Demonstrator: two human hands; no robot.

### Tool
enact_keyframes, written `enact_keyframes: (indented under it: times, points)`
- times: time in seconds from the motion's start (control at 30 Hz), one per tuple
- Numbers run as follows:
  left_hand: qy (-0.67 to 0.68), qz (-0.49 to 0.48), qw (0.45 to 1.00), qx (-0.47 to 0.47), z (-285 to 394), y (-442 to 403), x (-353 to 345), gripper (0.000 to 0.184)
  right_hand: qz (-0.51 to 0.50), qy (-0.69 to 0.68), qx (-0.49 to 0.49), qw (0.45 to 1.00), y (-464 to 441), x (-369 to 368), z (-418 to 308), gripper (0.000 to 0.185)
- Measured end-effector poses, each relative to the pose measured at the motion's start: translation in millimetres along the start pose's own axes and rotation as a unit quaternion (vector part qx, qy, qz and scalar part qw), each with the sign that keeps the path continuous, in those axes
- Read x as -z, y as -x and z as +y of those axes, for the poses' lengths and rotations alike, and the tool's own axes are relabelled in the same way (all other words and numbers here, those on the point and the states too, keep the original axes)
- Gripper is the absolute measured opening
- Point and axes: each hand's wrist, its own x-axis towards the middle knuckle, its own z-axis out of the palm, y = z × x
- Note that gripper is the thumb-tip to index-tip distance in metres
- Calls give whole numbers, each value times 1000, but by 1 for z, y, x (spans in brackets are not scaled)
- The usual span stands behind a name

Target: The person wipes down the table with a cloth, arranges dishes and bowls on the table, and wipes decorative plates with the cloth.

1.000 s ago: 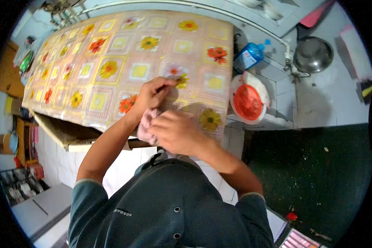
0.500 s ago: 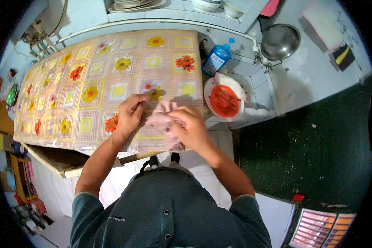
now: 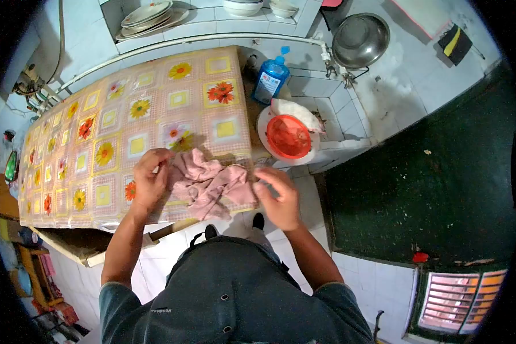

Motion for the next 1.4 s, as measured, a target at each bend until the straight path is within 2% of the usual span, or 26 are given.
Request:
enact_keyframes:
  times: [0.03, 0.07, 0.13, 0.27, 0.33, 0.4, 0.43, 0.5, 0.53, 0.57, 0.7, 0.77, 0.8, 0.83, 0.97, 1.03, 1.1, 1.17, 1.23, 1.3, 1.37, 1.4]
  points:
    - [-3, -1, 1000, -1, 4, -3, 1, 19, 22, -17, -80, 996, 8, 12, 18, 26]
    - [-8, 1, 1000, 21, 9, -7, 4, 17, 22, -20, -80, 996, 15, 24, 37, 26]
    - [-27, 17, 998, 50, 19, -15, 8, 14, 82, -190, -298, 932, 27, 48, 82, 30]
    - [-42, 80, 993, 81, 48, -26, 12, 14, 72, -169, -304, 935, 41, 109, 178, 33]
    - [-26, 96, 991, 93, 79, -28, 5, 15, 50, -71, -302, 949, 37, 137, 213, 33]
    - [0, 146, 977, 155, 116, -26, -14, 13, 43, -67, -299, 951, 16, 155, 234, 32]
    - [27, 126, 982, 136, 132, -24, -22, 13, 38, -58, -294, 953, 0, 162, 243, 31]
    - [-33, 107, 987, 117, 160, -18, -45, 11, 20, -17, -308, 951, -32, 168, 266, 33]
    - [2, 110, 986, 125, 164, -11, -54, 10, -2, 53, -271, 961, -48, 170, 275, 35]
    - [-48, 82, 992, 88, 171, -8, -62, 12, -22, 123, -230, 965, -63, 170, 285, 37]
    - [-105, -2, 993, 46, 188, -1, -88, 16, -44, 199, -202, 958, -111, 157, 331, 43]
    - [-79, -4, 995, 64, 190, 3, -99, 13, -46, 266, -126, 955, -132, 151, 337, 46]
    - [-62, -10, 995, 73, 191, 3, -102, 12, -70, 248, -163, 952, -141, 148, 337, 54]
    - [-46, -13, 996, 81, 189, 3, -106, 11, -70, 252, -158, 952, -148, 146, 339, 54]
    - [-11, -39, 996, 77, 180, -4, -124, 12, -111, 290, -87, 947, -163, 135, 365, 65]
    - [-11, -50, 996, 71, 180, -9, -136, 12, -163, 339, -136, 916, -167, 128, 375, 66]
    - [-19, -62, 996, 59, 182, -16, -147, 12, -153, 320, -140, 924, -168, 125, 386, 62]
    - [-22, -79, 996, 48, 186, -22, -160, 13, -238, 256, -208, 914, -179, 128, 397, 57]
    - [-49, -81, 994, 46, 191, -31, -174, 14, -222, 243, -164, 930, -192, 141, 376, 50]
    - [-43, -73, 993, 86, 195, -36, -193, 16, -124, 157, -152, 968, -205, 164, 363, 42]
    - [-59, -34, 992, 102, 195, -41, -225, 13, -141, -46, -270, 951, -224, 195, 340, 33]
    - [-21, -23, 989, 143, 190, -42, -240, 11, -141, -54, -237, 960, -230, 209, 348, 30]
